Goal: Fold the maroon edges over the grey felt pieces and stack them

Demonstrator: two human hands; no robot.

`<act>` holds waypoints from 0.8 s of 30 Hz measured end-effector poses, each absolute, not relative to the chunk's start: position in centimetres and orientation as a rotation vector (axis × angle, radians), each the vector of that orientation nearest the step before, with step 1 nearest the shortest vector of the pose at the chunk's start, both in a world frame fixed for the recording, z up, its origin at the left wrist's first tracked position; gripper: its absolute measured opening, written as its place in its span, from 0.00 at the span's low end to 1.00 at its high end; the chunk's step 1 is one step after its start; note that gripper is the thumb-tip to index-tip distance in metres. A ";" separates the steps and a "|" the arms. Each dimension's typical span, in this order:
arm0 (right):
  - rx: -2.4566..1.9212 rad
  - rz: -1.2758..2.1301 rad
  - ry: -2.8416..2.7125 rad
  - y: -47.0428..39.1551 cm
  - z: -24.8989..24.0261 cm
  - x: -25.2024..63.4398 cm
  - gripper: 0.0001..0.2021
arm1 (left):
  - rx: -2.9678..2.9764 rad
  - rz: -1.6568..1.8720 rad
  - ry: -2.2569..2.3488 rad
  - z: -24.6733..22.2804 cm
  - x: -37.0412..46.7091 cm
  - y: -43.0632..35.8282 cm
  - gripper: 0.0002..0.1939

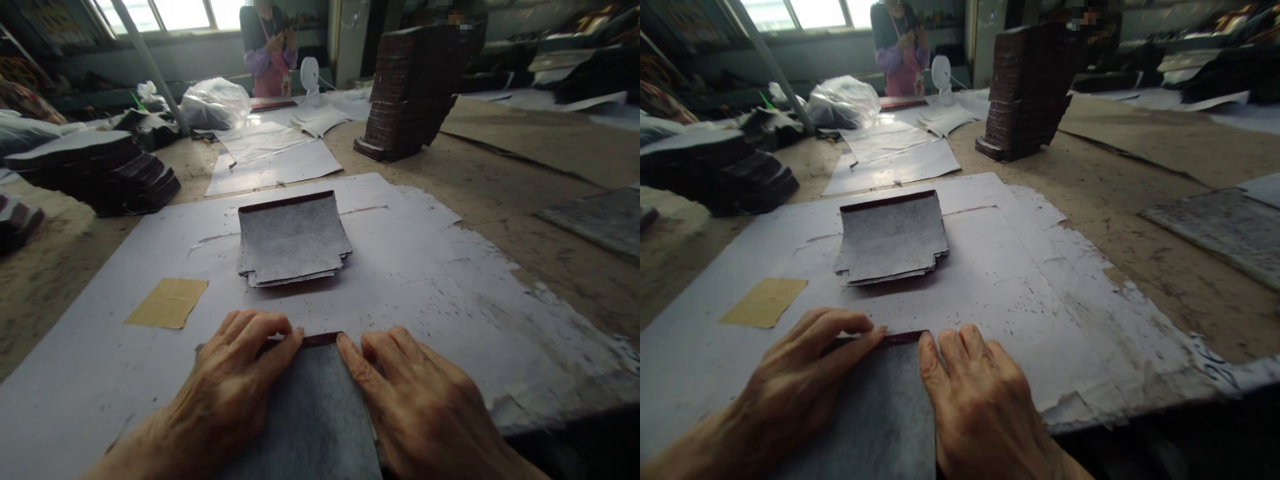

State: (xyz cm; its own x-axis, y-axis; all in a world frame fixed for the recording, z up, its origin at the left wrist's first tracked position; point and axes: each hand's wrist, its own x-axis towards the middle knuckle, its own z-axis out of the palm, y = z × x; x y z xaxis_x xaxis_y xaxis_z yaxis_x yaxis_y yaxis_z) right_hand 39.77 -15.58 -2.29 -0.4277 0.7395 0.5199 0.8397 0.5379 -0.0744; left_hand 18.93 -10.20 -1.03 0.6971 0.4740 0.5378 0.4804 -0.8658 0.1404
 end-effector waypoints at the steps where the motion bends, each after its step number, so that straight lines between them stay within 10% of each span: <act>1: -1.277 -0.282 -2.285 -15.6 -2.3 39.7 0.19 | -2.886 -0.908 -0.792 -1.0 18.5 -10.2 0.17; 24: -1.334 0.208 -1.911 -12.7 -0.6 42.6 0.07 | -2.898 -0.762 -0.674 -1.6 18.0 -9.9 0.14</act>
State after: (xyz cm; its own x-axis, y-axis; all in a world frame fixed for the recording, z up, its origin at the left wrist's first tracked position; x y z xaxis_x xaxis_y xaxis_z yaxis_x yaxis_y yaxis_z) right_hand 42.57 -12.68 -0.62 -0.1446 0.8532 0.5012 0.7254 0.4358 -0.5327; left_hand 18.05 -9.94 -1.58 0.7807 0.3963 0.4832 0.4310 -0.9013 0.0429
